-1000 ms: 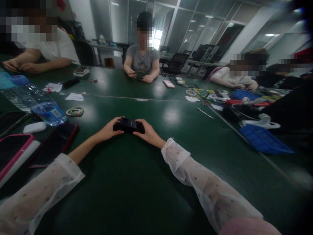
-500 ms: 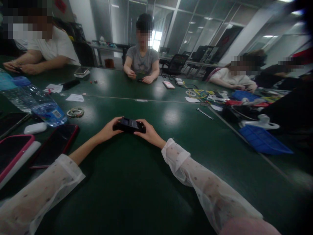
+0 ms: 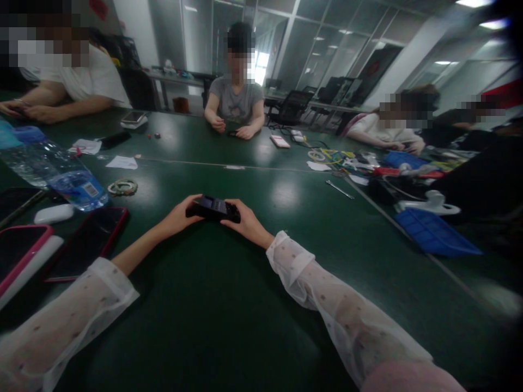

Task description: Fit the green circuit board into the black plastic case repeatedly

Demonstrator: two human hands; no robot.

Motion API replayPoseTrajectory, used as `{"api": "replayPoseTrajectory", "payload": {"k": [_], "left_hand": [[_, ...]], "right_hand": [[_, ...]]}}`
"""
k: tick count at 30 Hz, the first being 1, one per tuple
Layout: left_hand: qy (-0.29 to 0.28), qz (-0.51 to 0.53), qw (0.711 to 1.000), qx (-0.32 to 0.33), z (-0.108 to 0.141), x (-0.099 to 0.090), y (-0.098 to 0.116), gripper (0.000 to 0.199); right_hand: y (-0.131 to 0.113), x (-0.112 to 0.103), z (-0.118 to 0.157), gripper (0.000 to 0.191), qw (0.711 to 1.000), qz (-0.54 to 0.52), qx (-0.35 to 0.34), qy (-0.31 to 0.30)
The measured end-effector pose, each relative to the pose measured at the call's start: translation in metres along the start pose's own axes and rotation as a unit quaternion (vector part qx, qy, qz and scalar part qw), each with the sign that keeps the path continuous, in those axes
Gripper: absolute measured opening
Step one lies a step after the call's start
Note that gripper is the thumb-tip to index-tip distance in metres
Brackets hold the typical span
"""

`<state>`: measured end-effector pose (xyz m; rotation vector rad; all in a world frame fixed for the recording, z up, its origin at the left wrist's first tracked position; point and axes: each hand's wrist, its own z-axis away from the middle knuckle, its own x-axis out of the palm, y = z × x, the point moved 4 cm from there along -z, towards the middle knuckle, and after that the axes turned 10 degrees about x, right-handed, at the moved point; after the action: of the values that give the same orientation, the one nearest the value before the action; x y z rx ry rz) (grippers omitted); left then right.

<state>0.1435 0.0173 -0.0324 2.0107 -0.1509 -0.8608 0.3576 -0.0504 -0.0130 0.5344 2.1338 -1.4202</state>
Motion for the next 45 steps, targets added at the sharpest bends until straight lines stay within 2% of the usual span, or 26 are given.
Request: {"api": "replayPoseTrajectory", "payload": {"k": [9, 21, 26, 30, 33, 35, 40, 45], "left_hand": [[-0.001, 0.009, 1.0, 0.001, 0.0, 0.0, -0.002, 0.073], [0.001, 0.026, 1.0, 0.002, 0.0, 0.001, -0.001, 0.07], [0.005, 0.031, 1.0, 0.005, -0.001, 0.002, -0.008, 0.066], [-0.004, 0.034, 0.999, 0.003, -0.001, 0.002, -0.007, 0.069], [-0.008, 0.027, 1.0, 0.006, 0.0, 0.001, -0.003, 0.07], [-0.011, 0.019, 1.0, 0.007, 0.0, 0.001, -0.001, 0.07], [-0.017, 0.009, 1.0, 0.005, 0.001, 0.0, 0.003, 0.073], [-0.015, 0.012, 1.0, 0.0, 0.001, 0.001, 0.005, 0.076]], "right_hand": [[0.0, 0.0, 0.0, 0.054, 1.0, 0.01, -0.009, -0.002], [-0.001, 0.0, 0.0, 0.053, 1.0, 0.009, -0.009, 0.008], [-0.006, -0.005, 0.002, 0.052, 0.998, -0.009, -0.008, 0.061], [-0.004, -0.013, 0.003, 0.052, 0.987, -0.03, 0.009, 0.155], [0.005, -0.018, 0.004, 0.052, 0.973, -0.036, 0.036, 0.226], [0.013, -0.02, 0.003, 0.051, 0.966, -0.024, 0.056, 0.253], [0.034, -0.017, -0.001, 0.049, 0.961, 0.021, 0.096, 0.257], [0.044, -0.014, -0.003, 0.05, 0.962, 0.044, 0.115, 0.244]]}}
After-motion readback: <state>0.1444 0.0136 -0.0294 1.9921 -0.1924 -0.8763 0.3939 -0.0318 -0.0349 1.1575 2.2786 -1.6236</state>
